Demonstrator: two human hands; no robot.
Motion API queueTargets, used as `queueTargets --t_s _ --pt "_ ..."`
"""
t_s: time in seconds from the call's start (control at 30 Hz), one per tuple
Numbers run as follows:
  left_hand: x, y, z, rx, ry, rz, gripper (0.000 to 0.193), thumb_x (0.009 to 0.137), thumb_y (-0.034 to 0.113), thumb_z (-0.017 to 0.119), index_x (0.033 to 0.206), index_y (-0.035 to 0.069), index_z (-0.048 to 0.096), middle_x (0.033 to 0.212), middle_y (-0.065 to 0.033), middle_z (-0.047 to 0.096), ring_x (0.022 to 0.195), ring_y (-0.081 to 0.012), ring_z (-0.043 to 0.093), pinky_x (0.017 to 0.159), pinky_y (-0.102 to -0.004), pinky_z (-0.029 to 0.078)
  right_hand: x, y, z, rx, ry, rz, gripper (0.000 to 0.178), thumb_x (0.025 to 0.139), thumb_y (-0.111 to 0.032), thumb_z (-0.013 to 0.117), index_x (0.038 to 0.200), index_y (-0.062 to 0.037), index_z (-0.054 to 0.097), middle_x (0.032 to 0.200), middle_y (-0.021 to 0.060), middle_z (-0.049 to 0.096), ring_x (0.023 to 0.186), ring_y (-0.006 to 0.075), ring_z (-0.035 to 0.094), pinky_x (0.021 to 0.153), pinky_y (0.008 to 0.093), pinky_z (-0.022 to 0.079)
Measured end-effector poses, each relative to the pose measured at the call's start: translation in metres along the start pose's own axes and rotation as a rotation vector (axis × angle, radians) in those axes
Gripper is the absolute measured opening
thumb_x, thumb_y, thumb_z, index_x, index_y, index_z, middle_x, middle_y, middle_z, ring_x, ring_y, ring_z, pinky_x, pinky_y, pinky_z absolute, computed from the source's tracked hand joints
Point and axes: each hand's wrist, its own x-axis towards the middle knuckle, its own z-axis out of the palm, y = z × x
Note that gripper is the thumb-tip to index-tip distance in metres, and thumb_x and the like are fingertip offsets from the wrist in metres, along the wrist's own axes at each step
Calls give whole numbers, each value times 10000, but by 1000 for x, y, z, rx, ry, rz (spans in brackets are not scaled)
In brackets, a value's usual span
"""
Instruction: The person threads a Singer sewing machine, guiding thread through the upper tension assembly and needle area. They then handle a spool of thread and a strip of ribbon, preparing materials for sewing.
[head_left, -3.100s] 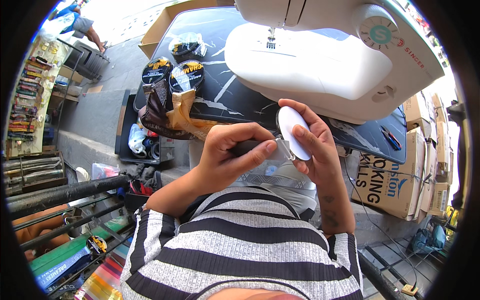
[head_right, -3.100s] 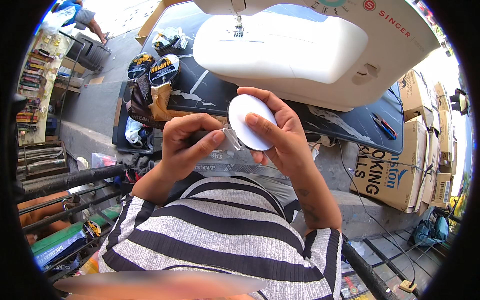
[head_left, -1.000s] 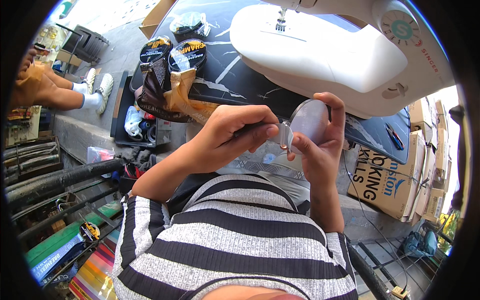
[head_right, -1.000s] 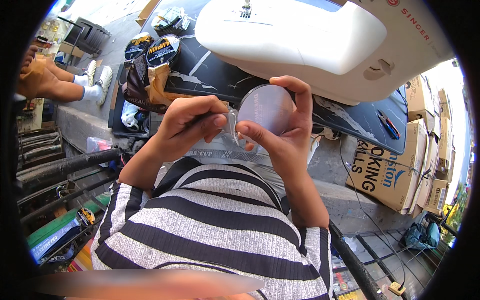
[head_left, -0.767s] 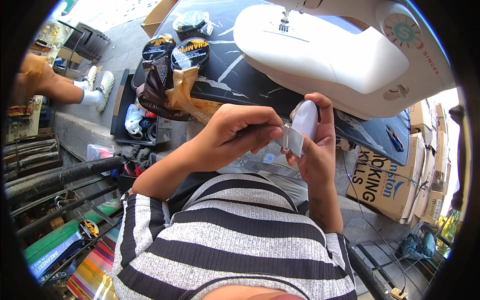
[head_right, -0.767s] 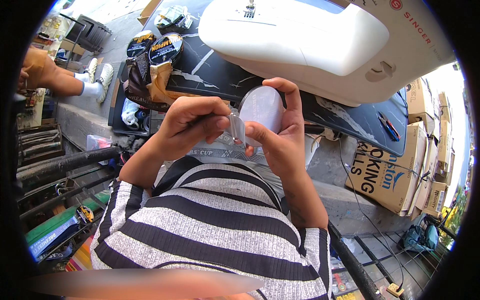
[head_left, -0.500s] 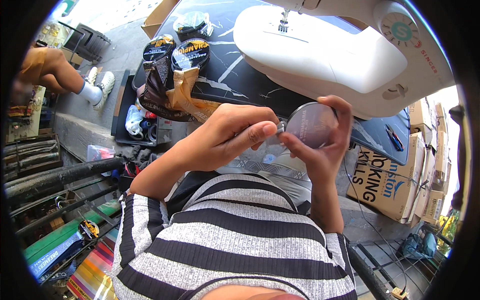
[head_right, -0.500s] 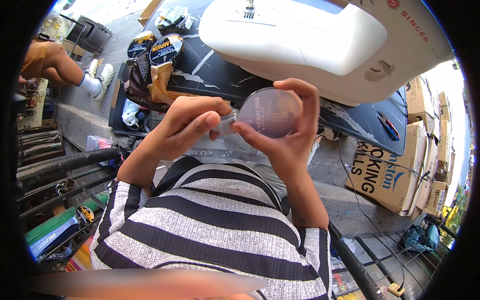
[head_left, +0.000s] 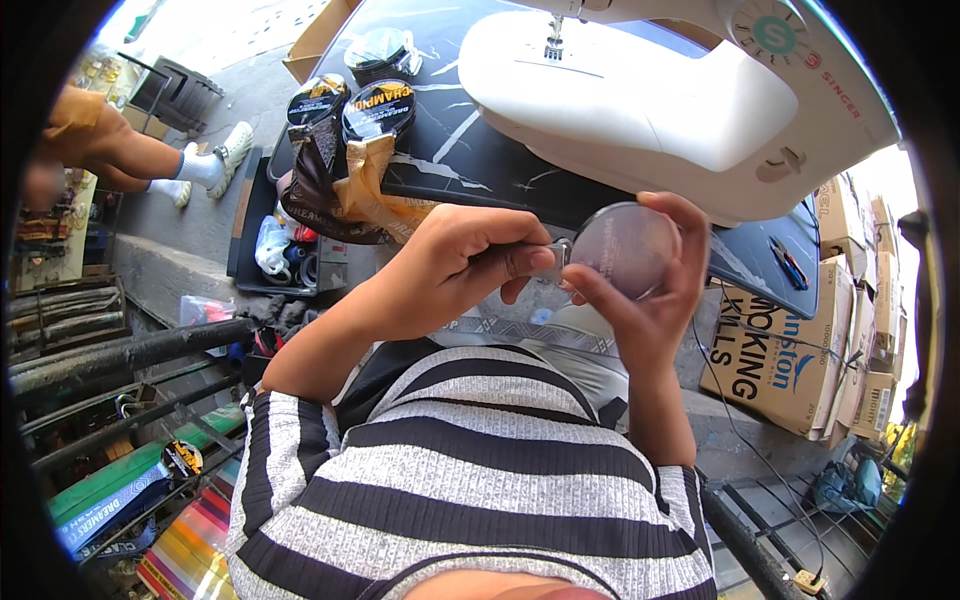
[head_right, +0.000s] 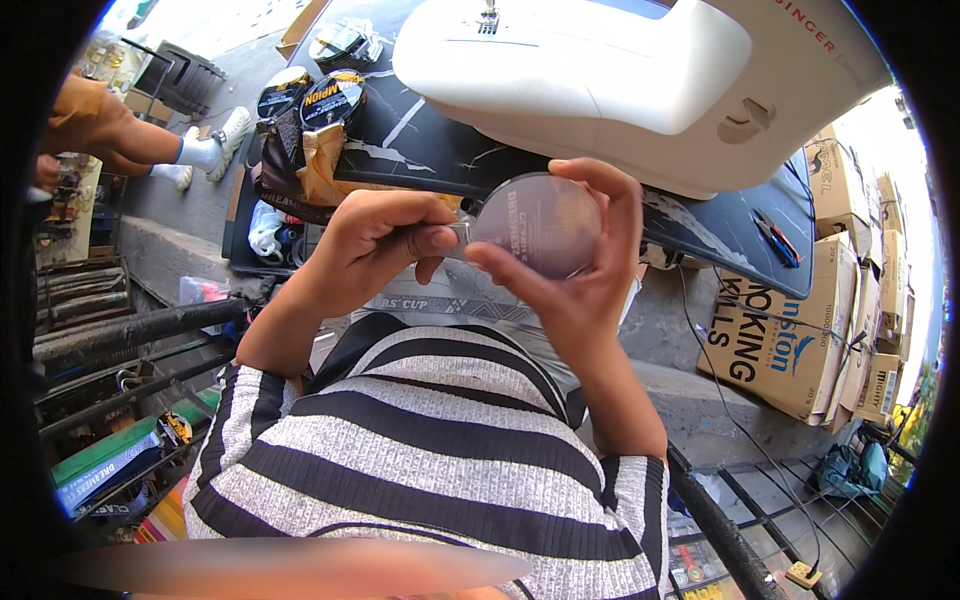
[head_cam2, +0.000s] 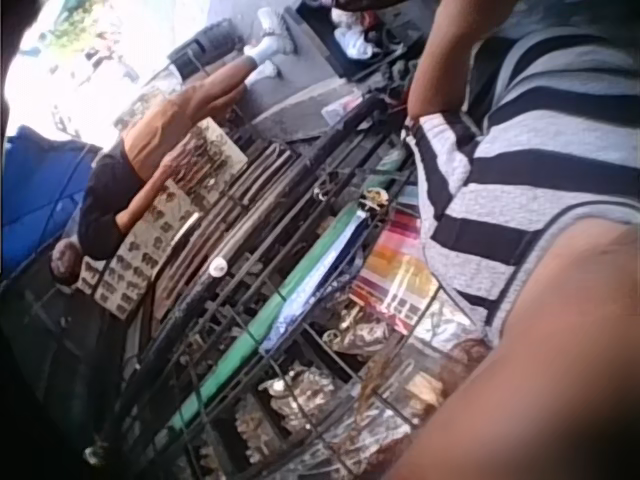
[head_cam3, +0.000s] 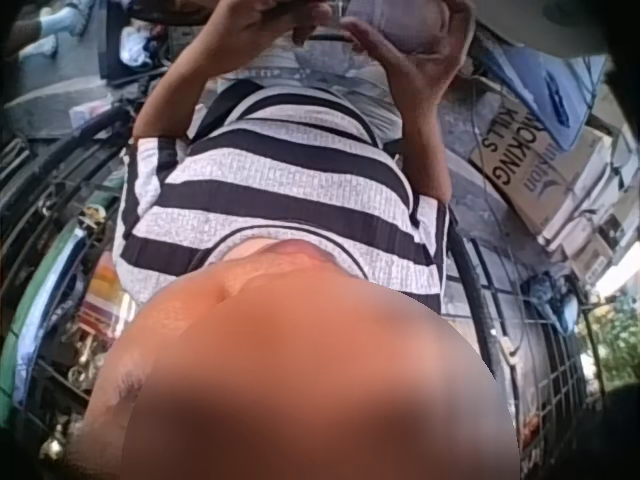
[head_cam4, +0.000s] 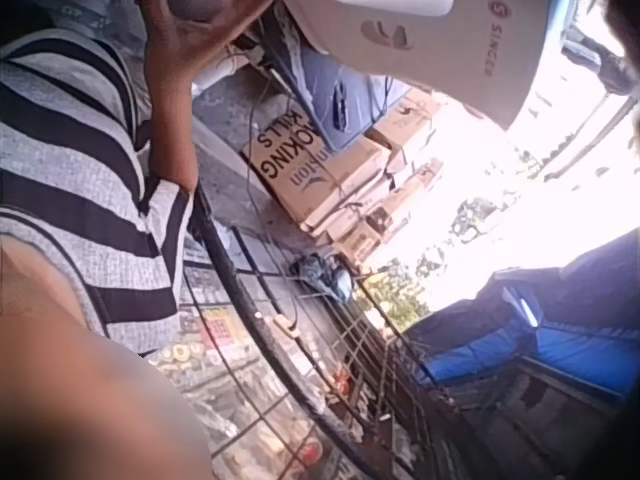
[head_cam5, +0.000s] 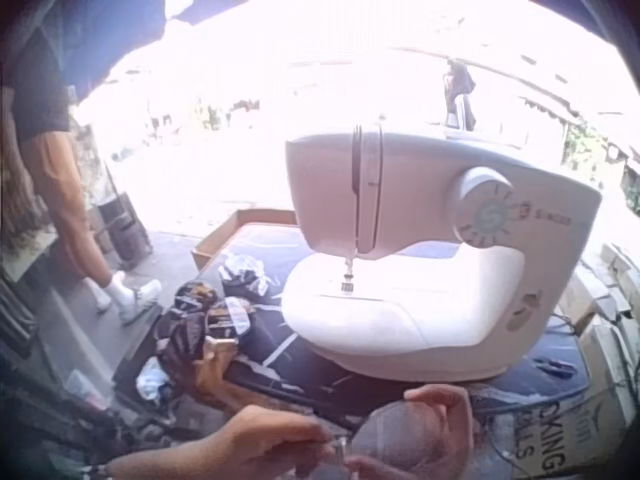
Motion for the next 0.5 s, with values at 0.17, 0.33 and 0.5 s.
queueTargets --t_s 0.17,0.33,0.5 --pt "-13 0 3 -127 16 -81 145 975 74 626 902 -52 637 700 -38 600 629 -72 569 559 -236 454 -11 5 -4 321 -160 -6 923 587 -183 966 1350 -49 463 1288 122 511 1250 233 515 953 379 502" --pt "-28 15 3 -105 -154 -29 122 983 66 598 996 -54 618 701 -61 611 646 -104 587 614 -280 479 -21 -21 -22 -476 -352 -420 758 515 -232 943 1228 -242 685 1280 116 516 1205 315 534 967 450 471" --pt "-30 34 -2 -65 -200 -6 162 1007 112 571 1001 -45 608 701 -67 615 656 -118 599 636 -284 478 -9 -40 -27 -689 -371 -714 714 571 -267 917 1240 -309 671 1351 99 493 1129 280 550 900 411 487"
